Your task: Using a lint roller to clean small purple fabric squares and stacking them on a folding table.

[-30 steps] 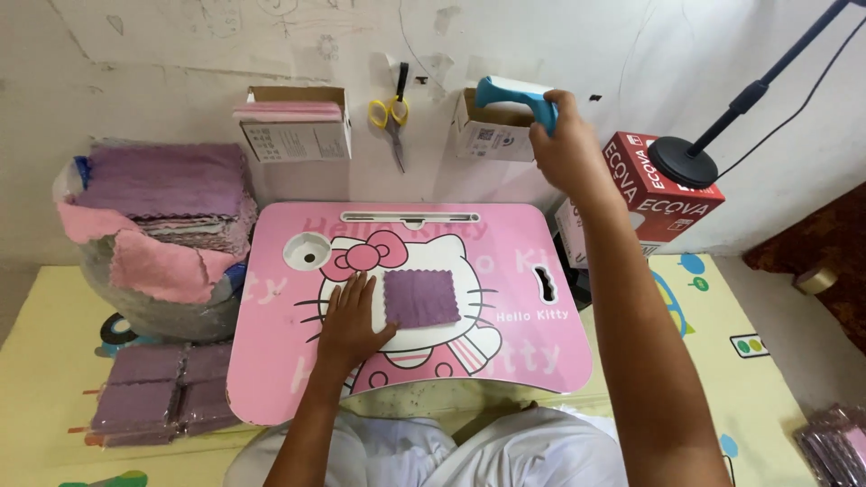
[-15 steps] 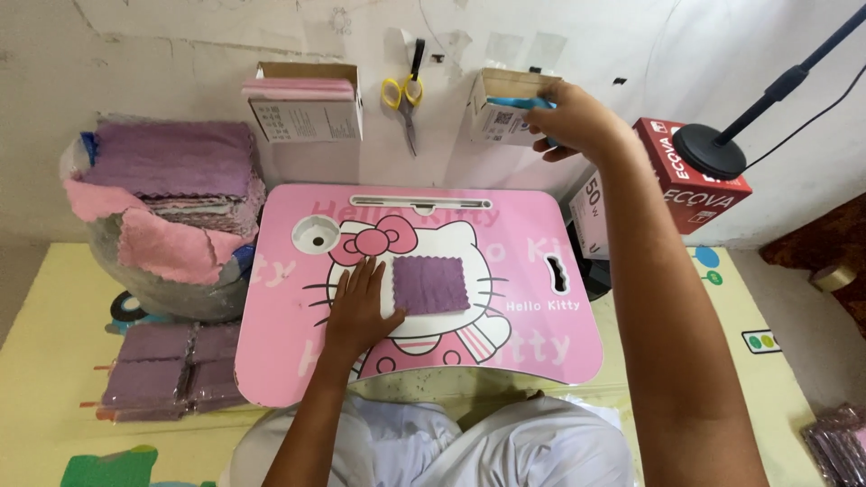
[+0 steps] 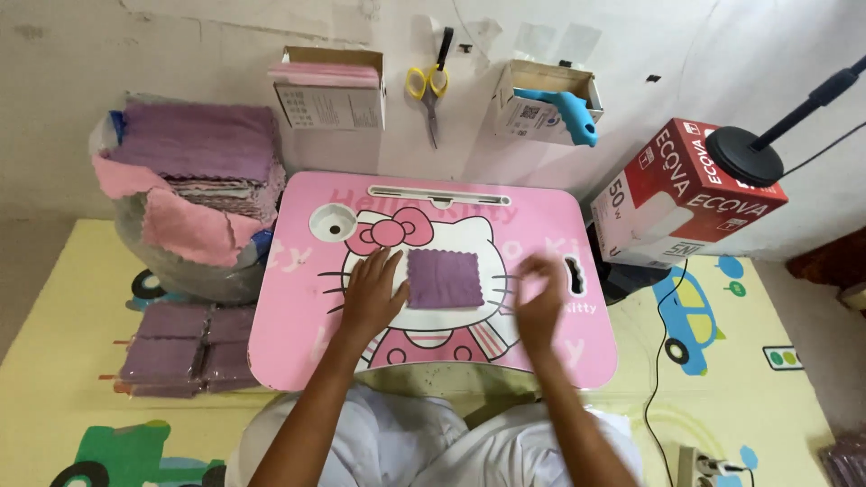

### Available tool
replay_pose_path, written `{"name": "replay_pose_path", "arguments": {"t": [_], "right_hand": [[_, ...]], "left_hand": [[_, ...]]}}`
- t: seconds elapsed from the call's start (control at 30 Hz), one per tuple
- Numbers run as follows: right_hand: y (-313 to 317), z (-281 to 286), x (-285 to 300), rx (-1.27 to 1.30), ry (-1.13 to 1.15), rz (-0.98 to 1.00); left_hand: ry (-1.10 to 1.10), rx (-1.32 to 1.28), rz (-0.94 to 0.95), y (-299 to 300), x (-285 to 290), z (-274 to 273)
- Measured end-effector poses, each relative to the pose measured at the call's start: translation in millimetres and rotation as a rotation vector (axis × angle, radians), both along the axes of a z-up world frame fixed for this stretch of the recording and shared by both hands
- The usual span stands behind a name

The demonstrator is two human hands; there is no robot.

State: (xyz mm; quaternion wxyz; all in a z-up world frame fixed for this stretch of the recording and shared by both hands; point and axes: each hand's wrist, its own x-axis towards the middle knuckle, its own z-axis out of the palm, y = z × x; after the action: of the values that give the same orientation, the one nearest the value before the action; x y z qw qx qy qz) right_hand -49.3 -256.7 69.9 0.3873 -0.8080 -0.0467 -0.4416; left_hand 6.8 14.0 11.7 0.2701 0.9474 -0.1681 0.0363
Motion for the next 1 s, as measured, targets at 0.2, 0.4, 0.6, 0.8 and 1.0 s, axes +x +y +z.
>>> {"name": "replay_pose_path", "arguments": {"t": [0.2,0.4,0.6,0.8,1.0], "right_hand": [[71.4,-50.8,-26.1,-0.457,0.152,0.102],[86.0,-91.3,-5.5,-0.640,0.213,-0.007],[66.0,-80.9,-12.4,-0.696,0.206,0.050],[21.3,-72.4,-14.9,-0.720,0.242,0.140],[5.8,-43.5,-26.6,-0.564,0.424,0.322]], "left_hand": [[-0.205,0.082,-0.042,-18.5,28.4,11.9],[-0.153,0.225,-0.102,-26.6,59.2,-22.3],[0.093,0.093,-0.058,-15.8,44.5,-12.5],[0.156,-0.104,0.050,-24.7,-6.2,-6.1],[0.262,-0.147,0.087,-38.4,-61.2,68.6]]}}
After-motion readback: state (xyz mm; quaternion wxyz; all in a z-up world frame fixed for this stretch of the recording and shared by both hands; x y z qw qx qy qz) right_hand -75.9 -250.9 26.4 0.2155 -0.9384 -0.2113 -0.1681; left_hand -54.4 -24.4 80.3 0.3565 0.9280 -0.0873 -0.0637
